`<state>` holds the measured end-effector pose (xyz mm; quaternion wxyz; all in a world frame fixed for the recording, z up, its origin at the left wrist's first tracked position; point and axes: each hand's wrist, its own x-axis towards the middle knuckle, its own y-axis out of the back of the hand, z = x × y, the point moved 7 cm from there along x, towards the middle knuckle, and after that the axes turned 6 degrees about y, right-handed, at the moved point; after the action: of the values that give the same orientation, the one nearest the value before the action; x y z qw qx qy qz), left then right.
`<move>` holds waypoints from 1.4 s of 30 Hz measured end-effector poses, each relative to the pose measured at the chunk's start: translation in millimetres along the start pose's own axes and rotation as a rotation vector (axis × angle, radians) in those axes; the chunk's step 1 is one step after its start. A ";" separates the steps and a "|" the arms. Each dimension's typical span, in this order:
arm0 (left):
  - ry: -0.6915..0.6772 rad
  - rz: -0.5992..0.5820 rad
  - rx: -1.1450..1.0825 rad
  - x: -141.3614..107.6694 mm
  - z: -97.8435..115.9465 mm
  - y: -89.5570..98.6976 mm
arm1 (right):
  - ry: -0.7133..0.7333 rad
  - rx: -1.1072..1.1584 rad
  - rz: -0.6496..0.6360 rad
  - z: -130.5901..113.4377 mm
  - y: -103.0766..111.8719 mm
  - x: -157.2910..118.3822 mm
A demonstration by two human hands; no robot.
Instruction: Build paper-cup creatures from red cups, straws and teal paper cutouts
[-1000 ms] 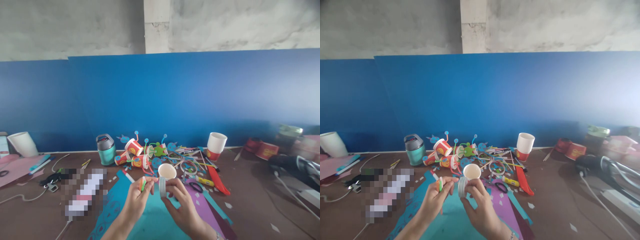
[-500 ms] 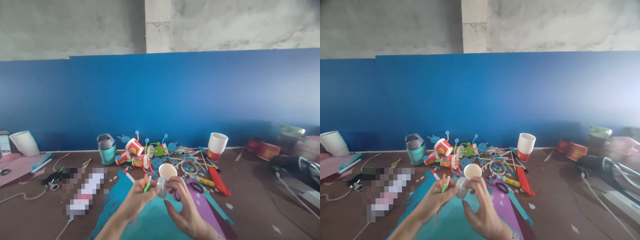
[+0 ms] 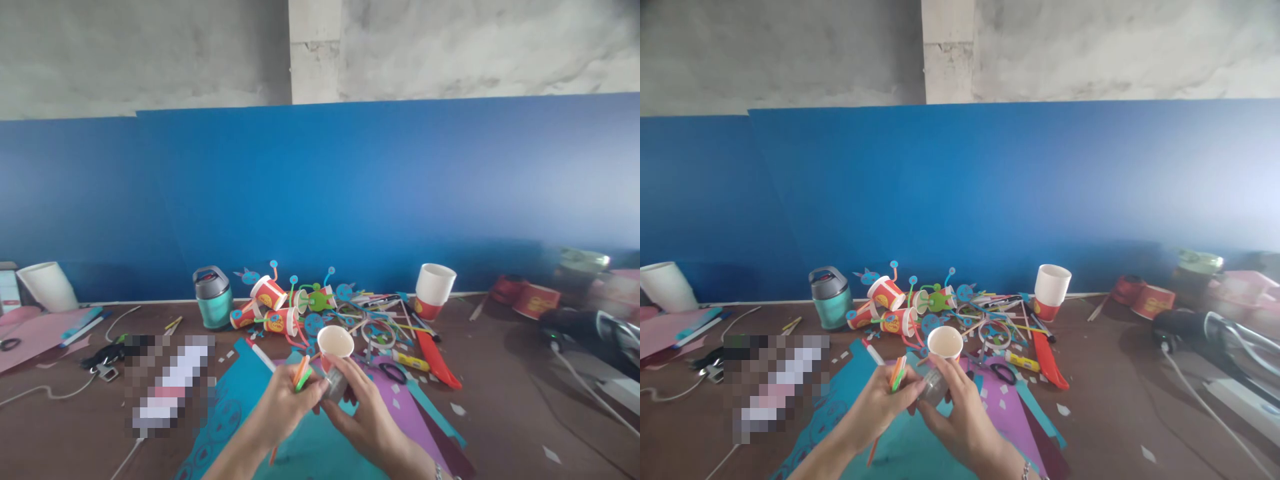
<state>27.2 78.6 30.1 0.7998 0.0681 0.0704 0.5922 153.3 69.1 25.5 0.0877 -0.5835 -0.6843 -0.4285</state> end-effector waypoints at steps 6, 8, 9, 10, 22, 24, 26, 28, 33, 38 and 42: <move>-0.061 0.055 0.097 -3.2 1.0 0.0 | -0.014 0.006 -0.003 5.3 -1.9 -2.1; -0.069 0.063 0.110 -4.3 1.9 -0.7 | -0.022 0.012 -0.007 6.5 -2.8 -2.8; -0.075 0.067 0.120 -4.8 2.6 -1.1 | -0.024 0.016 -0.008 6.7 -3.1 -2.9; -0.080 0.073 0.131 -5.3 3.4 -1.3 | -0.023 0.020 -0.008 6.3 -3.2 -2.8; -0.133 0.124 0.224 -3.4 -3.5 0.6 | -0.027 -0.002 0.015 -4.8 1.2 1.5; -0.122 0.119 0.201 -3.2 -3.0 0.6 | -0.031 0.000 0.011 -4.1 1.0 1.3; -0.107 0.103 0.158 -3.3 -1.7 0.1 | -0.036 0.000 0.002 -3.3 0.8 1.3; -0.091 0.088 0.120 -3.6 -0.4 -0.5 | -0.038 -0.007 -0.004 -2.8 1.3 1.3; -0.085 0.093 0.074 -4.9 4.4 -0.7 | -0.017 -0.018 0.010 -4.9 3.9 1.9; -0.080 0.064 0.013 -5.0 8.3 -3.6 | 0.021 -0.009 0.020 -9.8 4.8 3.8; -0.047 0.044 -0.007 -3.9 6.9 -4.0 | 0.025 -0.022 0.003 -11.6 5.0 4.2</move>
<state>31.2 73.5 36.2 0.7884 0.0808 0.0479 0.6080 152.0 64.0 37.7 0.0904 -0.5799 -0.6777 -0.4430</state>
